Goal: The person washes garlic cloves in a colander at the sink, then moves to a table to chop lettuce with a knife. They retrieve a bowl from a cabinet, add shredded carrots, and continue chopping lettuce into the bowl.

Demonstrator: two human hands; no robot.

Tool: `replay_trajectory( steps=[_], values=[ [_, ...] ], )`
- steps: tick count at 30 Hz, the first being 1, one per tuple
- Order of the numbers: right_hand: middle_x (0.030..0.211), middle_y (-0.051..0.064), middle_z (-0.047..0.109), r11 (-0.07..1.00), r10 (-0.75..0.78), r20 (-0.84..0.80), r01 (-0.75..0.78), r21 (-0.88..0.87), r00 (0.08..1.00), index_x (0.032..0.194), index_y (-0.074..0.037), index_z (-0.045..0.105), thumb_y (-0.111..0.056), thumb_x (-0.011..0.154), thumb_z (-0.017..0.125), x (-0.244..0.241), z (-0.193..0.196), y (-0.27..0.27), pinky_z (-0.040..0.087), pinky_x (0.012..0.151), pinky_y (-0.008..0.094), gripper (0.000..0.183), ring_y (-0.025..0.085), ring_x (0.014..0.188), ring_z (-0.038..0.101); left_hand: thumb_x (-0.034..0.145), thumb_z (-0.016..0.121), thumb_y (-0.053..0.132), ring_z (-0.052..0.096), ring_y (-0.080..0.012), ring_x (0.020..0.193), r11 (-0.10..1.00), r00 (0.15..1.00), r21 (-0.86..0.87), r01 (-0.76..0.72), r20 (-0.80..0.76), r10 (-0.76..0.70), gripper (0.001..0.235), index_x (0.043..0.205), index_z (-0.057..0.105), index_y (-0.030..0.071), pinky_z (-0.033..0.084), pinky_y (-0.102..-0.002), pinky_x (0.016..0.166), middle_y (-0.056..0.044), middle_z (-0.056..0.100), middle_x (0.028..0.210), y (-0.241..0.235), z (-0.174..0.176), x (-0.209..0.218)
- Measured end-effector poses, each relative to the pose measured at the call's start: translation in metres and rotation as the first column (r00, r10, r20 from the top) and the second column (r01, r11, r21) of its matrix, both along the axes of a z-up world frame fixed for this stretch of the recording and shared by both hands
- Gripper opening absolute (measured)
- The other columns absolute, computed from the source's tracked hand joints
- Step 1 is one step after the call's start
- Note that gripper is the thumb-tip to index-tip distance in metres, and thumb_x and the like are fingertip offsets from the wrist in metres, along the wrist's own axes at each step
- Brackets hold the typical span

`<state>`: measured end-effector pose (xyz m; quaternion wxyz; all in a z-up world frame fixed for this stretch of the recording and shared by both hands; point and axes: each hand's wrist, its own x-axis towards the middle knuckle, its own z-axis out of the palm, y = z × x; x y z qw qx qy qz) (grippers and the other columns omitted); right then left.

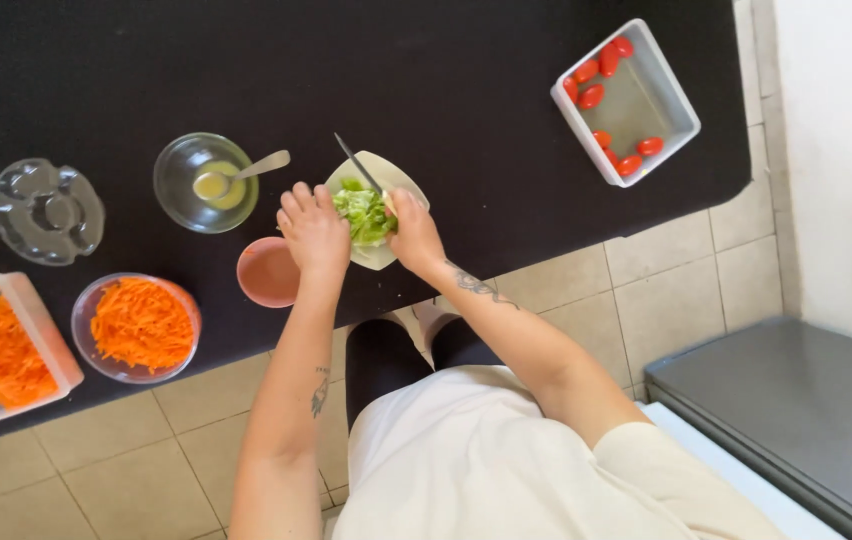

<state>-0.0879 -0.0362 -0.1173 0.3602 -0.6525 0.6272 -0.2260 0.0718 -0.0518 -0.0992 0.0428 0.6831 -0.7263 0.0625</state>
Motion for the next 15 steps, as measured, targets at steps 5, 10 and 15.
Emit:
replay_trajectory(
  steps=[5, 10, 15],
  values=[
    [0.095, 0.008, 0.048, 0.989, -0.062, 0.056, 0.054, 0.134, 0.996, 0.091, -0.015, 0.037, 0.004, 0.064, 0.059, 0.003, 0.011, 0.0, 0.049, 0.079, 0.042, 0.04, 0.034, 0.097, 0.054, 0.061, 0.069, 0.013, 0.047, -0.0318, 0.082, 1.0, 0.992, 0.021, -0.02, -0.122, 0.022, 0.061, 0.117, 0.045, 0.006, 0.045, -0.04, 0.06, -0.012, 0.043, 0.096, 0.008, 0.008, -0.009],
    [0.103, 0.012, 0.05, 0.974, -0.146, 0.093, 0.126, 0.188, 0.985, 0.093, -0.014, 0.038, 0.004, 0.065, 0.06, 0.0, 0.011, -0.001, 0.05, 0.084, 0.046, 0.04, 0.037, 0.102, 0.055, 0.07, 0.059, 0.024, 0.043, -0.0431, 0.106, 0.946, 0.795, 0.315, -0.072, -0.555, 0.245, 0.074, 0.137, 0.033, 0.006, 0.039, -0.052, 0.087, -0.022, 0.043, 0.12, 0.015, 0.04, -0.03],
    [0.112, 0.013, 0.058, 0.955, -0.188, 0.315, 0.098, 0.28, 0.93, 0.091, -0.012, 0.037, 0.008, 0.063, 0.056, -0.012, 0.032, -0.001, 0.048, 0.087, 0.04, 0.04, 0.035, 0.108, 0.056, 0.063, 0.068, 0.043, 0.018, -0.0336, 0.139, 0.879, 0.802, 0.463, -0.109, -0.482, 0.353, 0.106, 0.15, 0.013, 0.016, 0.004, -0.063, 0.109, -0.012, 0.027, 0.149, 0.033, 0.07, -0.04]
  ],
)
